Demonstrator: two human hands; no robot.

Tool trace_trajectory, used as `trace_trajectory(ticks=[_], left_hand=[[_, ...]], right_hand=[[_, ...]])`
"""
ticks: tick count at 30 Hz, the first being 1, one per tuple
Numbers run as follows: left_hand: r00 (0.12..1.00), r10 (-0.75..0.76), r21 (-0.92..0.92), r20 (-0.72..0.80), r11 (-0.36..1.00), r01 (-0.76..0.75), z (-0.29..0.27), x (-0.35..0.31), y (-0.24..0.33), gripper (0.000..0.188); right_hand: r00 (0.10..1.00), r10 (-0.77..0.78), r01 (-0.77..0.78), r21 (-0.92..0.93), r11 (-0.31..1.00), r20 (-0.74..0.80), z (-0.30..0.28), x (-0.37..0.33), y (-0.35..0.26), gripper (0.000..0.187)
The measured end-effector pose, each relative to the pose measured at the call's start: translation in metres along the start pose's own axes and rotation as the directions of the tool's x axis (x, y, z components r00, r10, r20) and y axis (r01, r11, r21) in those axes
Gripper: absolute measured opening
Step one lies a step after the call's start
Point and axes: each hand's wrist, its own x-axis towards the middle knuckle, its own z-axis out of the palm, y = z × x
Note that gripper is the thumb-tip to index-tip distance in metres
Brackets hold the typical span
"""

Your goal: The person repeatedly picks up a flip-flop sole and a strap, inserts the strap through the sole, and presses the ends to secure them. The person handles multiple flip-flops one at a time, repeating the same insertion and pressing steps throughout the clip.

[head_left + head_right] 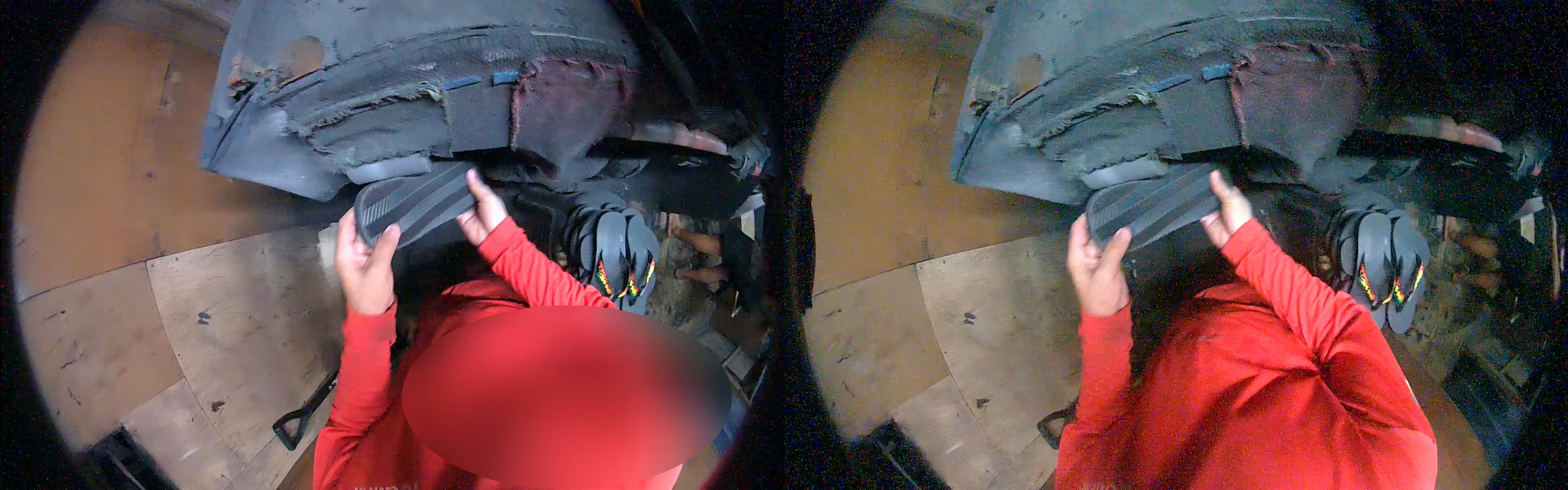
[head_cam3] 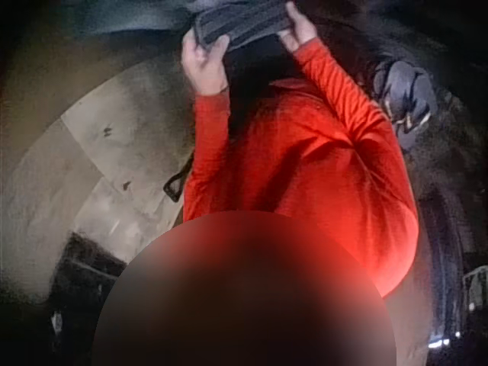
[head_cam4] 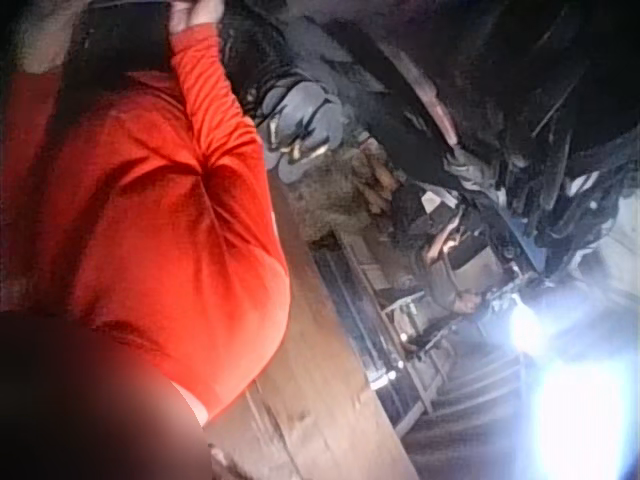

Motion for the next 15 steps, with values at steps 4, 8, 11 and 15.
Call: trace_trajectory(ticks=[4,8,11,15], left_hand=[[0.994,0.022,0.25,-0.103,0.968,0.004,-0.036,-0.047,0.059,0.049],[0.97,0.061,0.156,-0.237,0.988,-0.024,-0.094,-0.125,0.037,0.05],[0.901,-0.233,0.23,-0.366,0.915,0.33,-0.123,-0.164,-0.008,0.048],[0.947,-0.318,0.332,-0.043,0.89,0.314,-0.101,-0.11,-0.046,0.053]], right_hand=[[0.938,0.131,-0.154,0.046,0.987,0.321,0.004,-0.008,0.063,0.034],[0.906,0.204,-0.198,-0.057,0.979,0.371,0.023,-0.045,0.07,0.039],[0.902,0.123,-0.067,-0.148,0.987,0.413,0.032,-0.057,0.058,0.055],[0.855,0.032,0.219,-0.417,0.882,0.517,0.013,-0.043,0.038,0.069]])
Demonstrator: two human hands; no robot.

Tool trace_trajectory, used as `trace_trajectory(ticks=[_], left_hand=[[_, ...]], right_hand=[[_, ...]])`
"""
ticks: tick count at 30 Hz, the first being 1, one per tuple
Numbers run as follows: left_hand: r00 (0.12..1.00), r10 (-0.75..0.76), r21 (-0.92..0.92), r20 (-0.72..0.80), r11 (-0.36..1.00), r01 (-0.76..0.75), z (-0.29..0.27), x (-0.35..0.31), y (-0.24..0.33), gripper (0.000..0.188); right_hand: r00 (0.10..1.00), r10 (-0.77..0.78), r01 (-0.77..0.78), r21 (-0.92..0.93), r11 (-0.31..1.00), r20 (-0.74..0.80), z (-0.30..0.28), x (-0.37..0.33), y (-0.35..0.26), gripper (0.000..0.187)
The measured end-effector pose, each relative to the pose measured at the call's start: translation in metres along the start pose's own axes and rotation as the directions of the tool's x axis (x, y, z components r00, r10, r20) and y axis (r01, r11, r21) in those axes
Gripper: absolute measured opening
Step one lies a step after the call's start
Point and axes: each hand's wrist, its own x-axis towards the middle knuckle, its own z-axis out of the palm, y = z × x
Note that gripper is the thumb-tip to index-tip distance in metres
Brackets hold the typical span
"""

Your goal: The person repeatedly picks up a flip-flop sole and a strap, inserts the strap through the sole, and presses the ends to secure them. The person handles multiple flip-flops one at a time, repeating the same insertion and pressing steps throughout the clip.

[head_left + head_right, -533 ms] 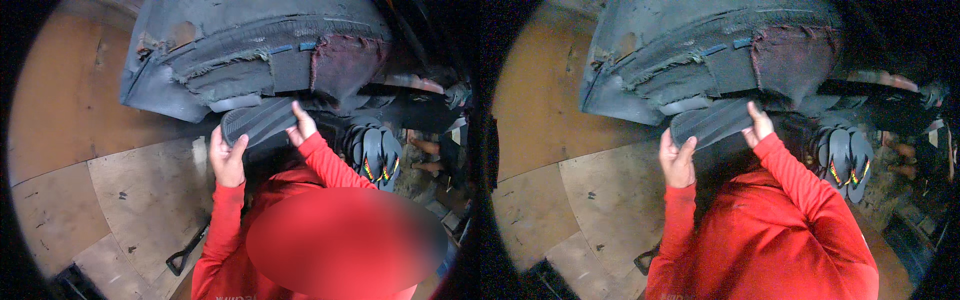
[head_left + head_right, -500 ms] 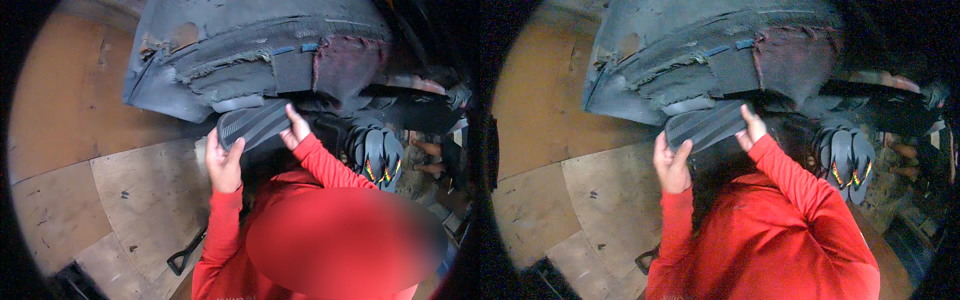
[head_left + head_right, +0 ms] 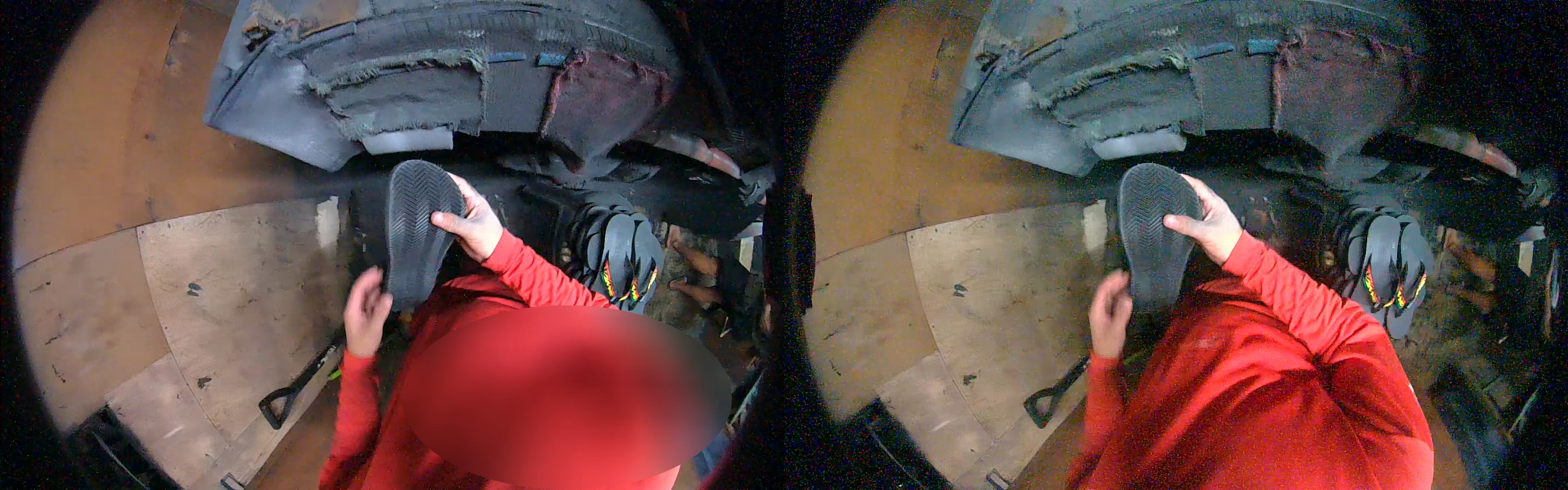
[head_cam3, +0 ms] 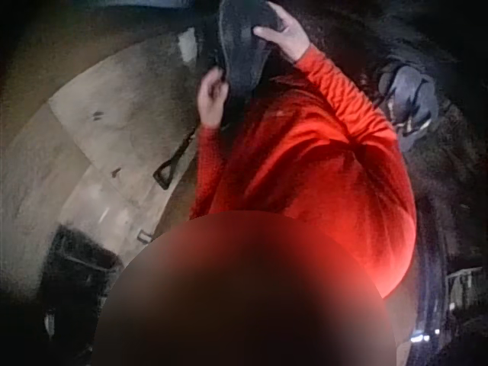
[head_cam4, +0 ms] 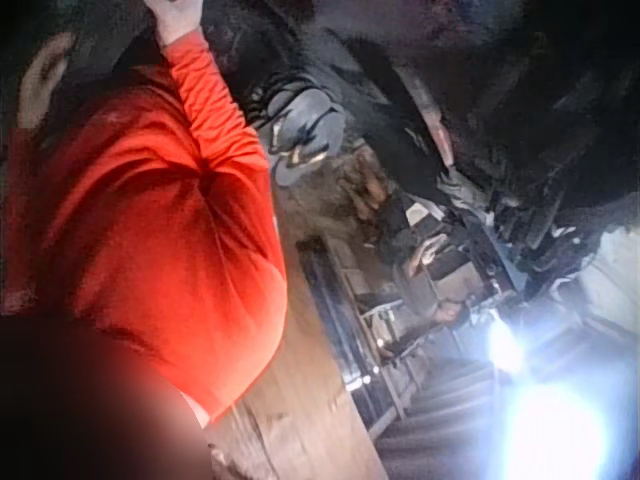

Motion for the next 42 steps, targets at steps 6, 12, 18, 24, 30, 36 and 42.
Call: trace_trajectory(ticks=[6,12,18,24,30,36,42], left_hand=[[0.942,0.147,-0.098,0.301,0.988,-0.123,0.089,0.16,0.069,0.026],[0.888,0.448,0.018,-0.102,0.893,-0.449,0.108,0.123,0.052,0.023],[0.942,0.227,-0.58,-0.247,0.744,-0.331,0.117,0.095,0.056,0.028],[0.91,0.289,-0.539,-0.299,0.735,-0.411,0.074,0.046,0.078,0.042],[0.856,0.309,-0.408,-0.415,0.777,-0.479,0.022,-0.018,0.067,0.048],[0.979,-0.204,0.107,0.005,0.973,0.202,-0.016,-0.069,-0.05,0.056],[0.973,0.215,-0.065,0.078,0.975,-0.211,0.028,0.068,0.009,0.048]], right_hand=[[0.963,0.024,-0.087,-0.227,0.97,-0.267,-0.037,-0.001,-0.01,0.057],[0.675,0.731,-0.724,-0.102,0.682,0.1,-0.017,-0.063,0.01,0.057],[0.847,0.369,-0.22,0.38,0.898,-0.382,-0.063,-0.038,0.038,0.057],[0.933,0.176,-0.008,0.473,0.881,-0.312,-0.046,0.013,0.014,0.034],[0.957,0.262,-0.175,0.47,0.865,-0.127,0.023,0.012,0.015,0.024],[0.998,0.036,-0.023,0.26,0.965,-0.047,0.043,0.001,0.014,0.019],[0.976,0.047,-0.033,0.069,0.997,-0.211,0.016,-0.007,0.008,0.018]])
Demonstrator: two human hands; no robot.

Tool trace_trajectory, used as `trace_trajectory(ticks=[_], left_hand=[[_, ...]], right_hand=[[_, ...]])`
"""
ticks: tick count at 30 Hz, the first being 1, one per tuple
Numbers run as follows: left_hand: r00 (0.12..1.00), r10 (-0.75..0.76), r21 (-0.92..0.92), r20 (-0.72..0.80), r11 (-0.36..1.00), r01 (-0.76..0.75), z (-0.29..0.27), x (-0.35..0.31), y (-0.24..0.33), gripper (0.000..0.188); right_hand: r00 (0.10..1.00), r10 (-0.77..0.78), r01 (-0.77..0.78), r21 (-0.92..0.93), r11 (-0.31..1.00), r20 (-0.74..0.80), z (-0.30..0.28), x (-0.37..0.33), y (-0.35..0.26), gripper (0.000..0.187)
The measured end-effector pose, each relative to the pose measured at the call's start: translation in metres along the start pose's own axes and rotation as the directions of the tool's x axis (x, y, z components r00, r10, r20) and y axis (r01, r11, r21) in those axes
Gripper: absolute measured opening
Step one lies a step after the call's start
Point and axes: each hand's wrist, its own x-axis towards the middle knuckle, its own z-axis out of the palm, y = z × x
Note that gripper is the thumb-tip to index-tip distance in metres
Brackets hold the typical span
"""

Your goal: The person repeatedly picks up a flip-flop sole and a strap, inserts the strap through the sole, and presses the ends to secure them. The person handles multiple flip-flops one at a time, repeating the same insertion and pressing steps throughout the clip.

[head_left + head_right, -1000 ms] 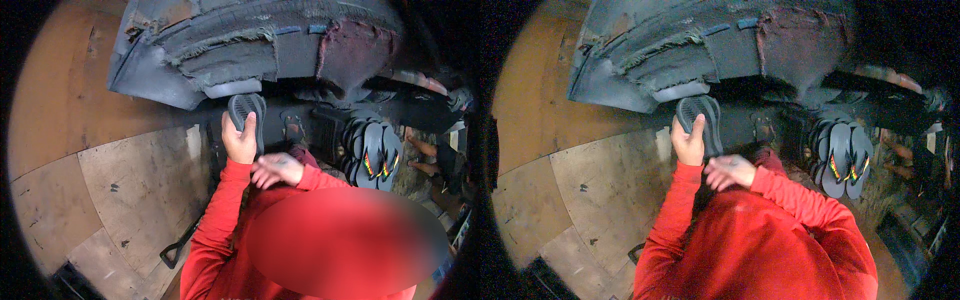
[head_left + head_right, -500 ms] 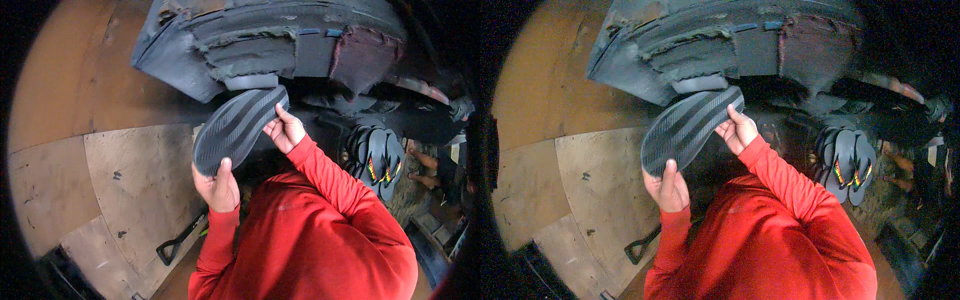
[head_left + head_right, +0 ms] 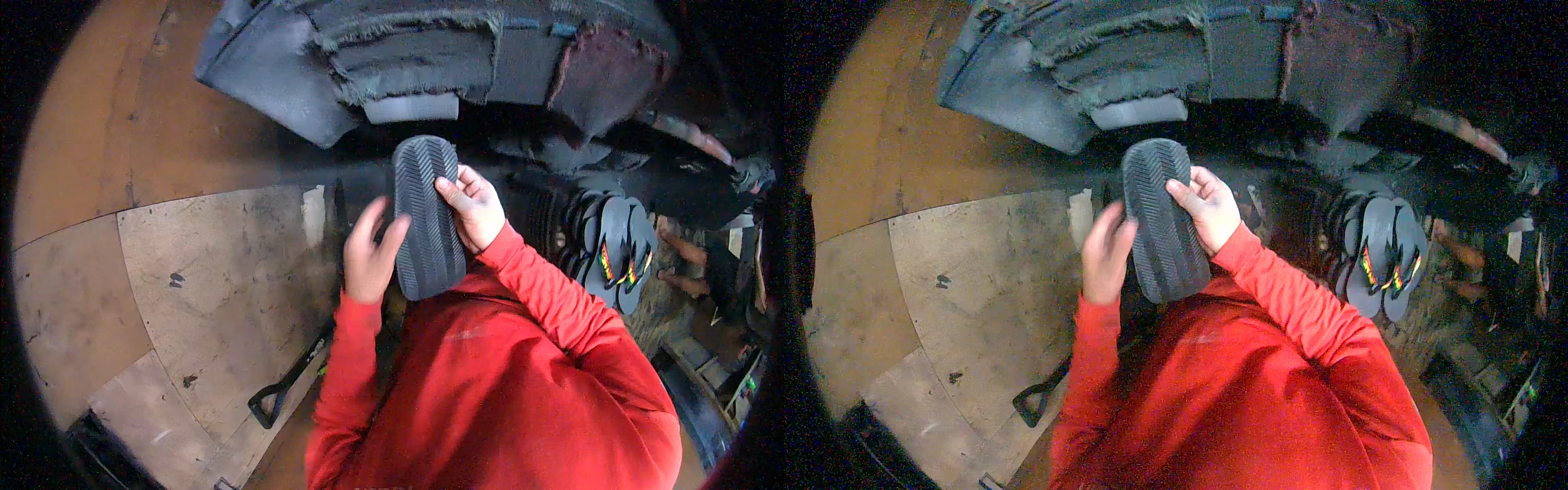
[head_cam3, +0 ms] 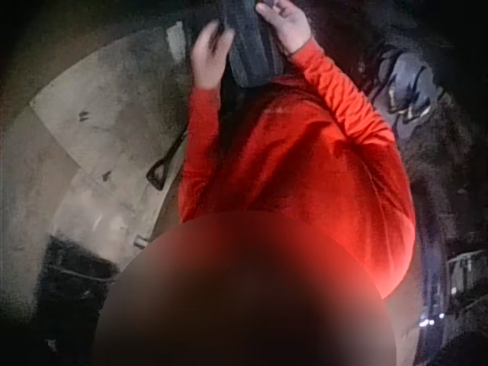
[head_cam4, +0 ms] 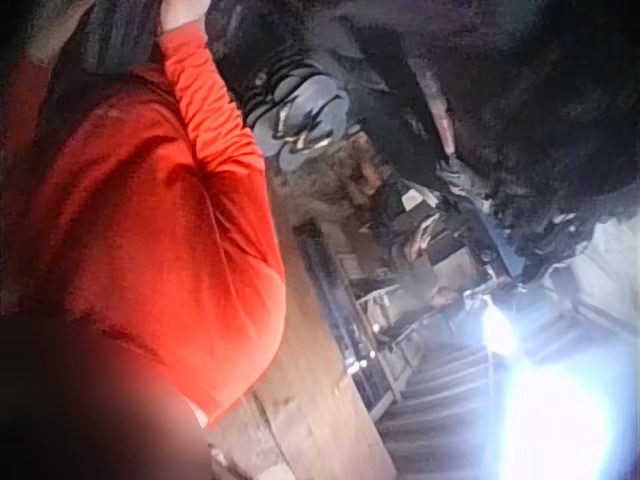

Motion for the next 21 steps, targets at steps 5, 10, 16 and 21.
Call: trace_trajectory(ticks=[5,10,16,21], left_hand=[[0.996,0.009,0.083,0.089,0.996,-0.016,0.054,0.098,0.051,0.029],[0.984,0.01,-0.361,-0.176,0.929,-0.074,0.075,0.046,0.051,0.012],[0.971,-0.24,-0.517,-0.01,0.832,0.201,0.077,0.064,0.057,0.009],[0.976,-0.207,-0.559,-0.067,0.818,0.135,0.089,0.065,0.044,0.021]], right_hand=[[0.997,0.07,-0.066,0.186,0.98,-0.015,-0.014,0.019,0.001,0.018],[0.957,0.11,-0.02,-0.319,0.948,0.268,-0.031,0.043,-0.045,0.025],[0.746,-0.449,0.509,-0.856,-0.092,0.492,-0.028,0.02,-0.06,0.056],[0.883,-0.193,0.292,-0.822,-0.489,0.428,-0.03,-0.019,-0.059,0.073]])
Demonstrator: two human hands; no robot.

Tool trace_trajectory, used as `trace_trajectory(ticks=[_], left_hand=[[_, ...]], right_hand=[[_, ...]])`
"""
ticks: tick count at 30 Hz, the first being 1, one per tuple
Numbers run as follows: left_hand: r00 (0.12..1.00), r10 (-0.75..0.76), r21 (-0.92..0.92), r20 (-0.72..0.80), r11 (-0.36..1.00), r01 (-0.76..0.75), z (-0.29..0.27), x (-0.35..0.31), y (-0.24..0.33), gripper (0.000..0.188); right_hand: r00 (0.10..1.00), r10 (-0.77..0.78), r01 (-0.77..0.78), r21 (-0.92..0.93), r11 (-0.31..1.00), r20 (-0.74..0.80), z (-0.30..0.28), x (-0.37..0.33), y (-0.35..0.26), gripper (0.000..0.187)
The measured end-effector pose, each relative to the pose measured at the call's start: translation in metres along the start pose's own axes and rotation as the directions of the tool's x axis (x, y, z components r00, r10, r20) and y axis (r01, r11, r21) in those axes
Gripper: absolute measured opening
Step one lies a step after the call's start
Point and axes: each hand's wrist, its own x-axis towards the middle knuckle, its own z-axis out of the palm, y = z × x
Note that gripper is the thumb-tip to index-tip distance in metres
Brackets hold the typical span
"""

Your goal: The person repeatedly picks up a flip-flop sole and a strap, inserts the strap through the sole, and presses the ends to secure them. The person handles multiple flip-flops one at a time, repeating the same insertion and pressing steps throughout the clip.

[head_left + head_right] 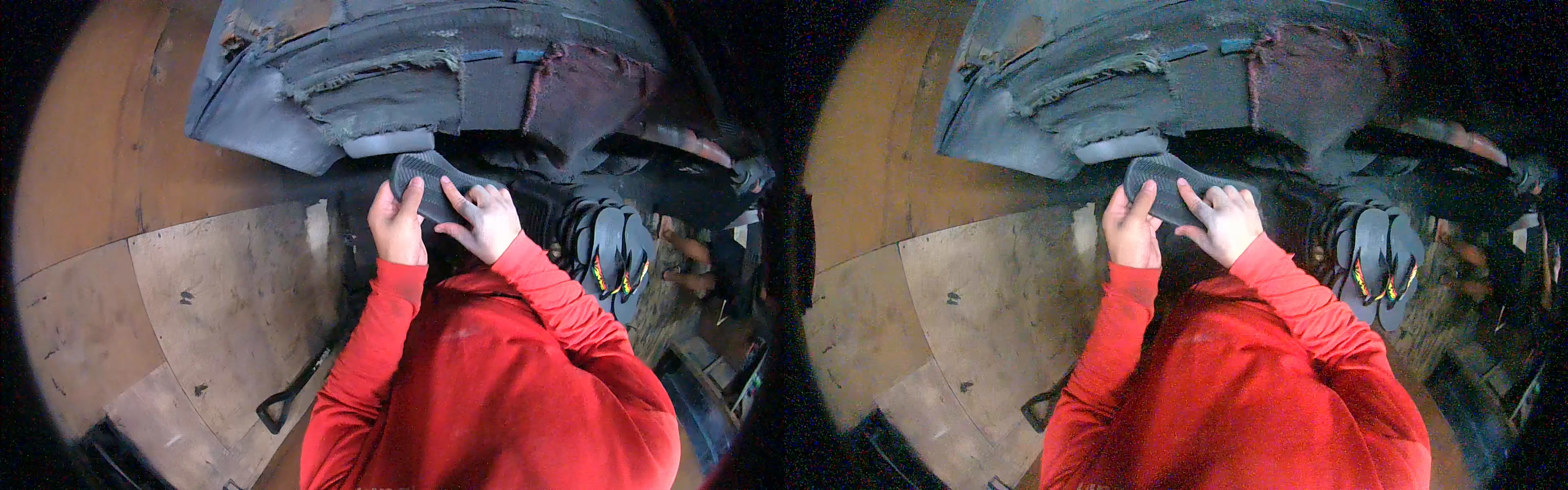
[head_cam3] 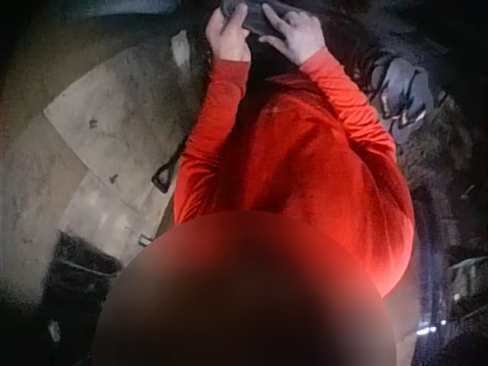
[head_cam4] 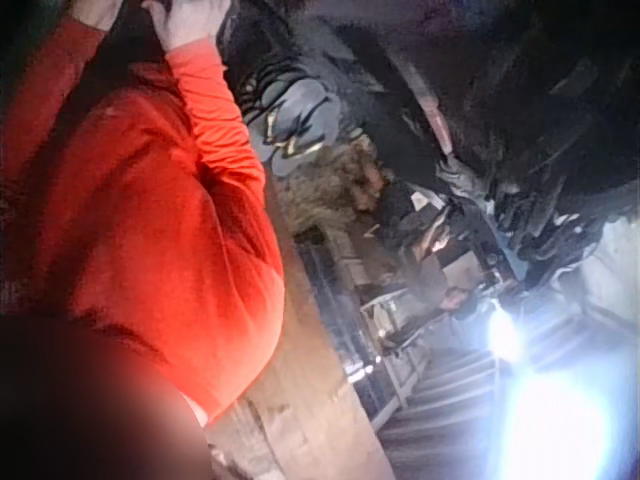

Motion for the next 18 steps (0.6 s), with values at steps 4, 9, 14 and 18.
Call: trace_trajectory(ticks=[4,9,14,18], left_hand=[[0.994,0.093,-0.213,-0.051,0.972,-0.102,0.001,-0.013,-0.011,0.025],[0.967,0.235,-0.241,-0.097,0.937,-0.252,-0.012,-0.038,0.016,0.026],[0.97,0.22,-0.198,0.1,0.96,-0.198,-0.081,-0.082,0.051,0.052],[0.975,-0.154,-0.558,0.161,0.801,0.218,-0.12,-0.07,0.027,0.054]], right_hand=[[0.97,-0.177,0.186,-0.041,0.982,0.167,-0.016,0.027,0.018,0.069],[0.876,-0.473,0.457,-0.156,0.876,-0.09,-0.007,0.021,0.002,0.066],[0.979,-0.028,-0.189,0.958,0.218,0.2,0.045,-0.061,0.011,0.072],[0.706,-0.091,-0.58,0.499,-0.643,0.703,0.068,-0.079,0.077,0.086]])
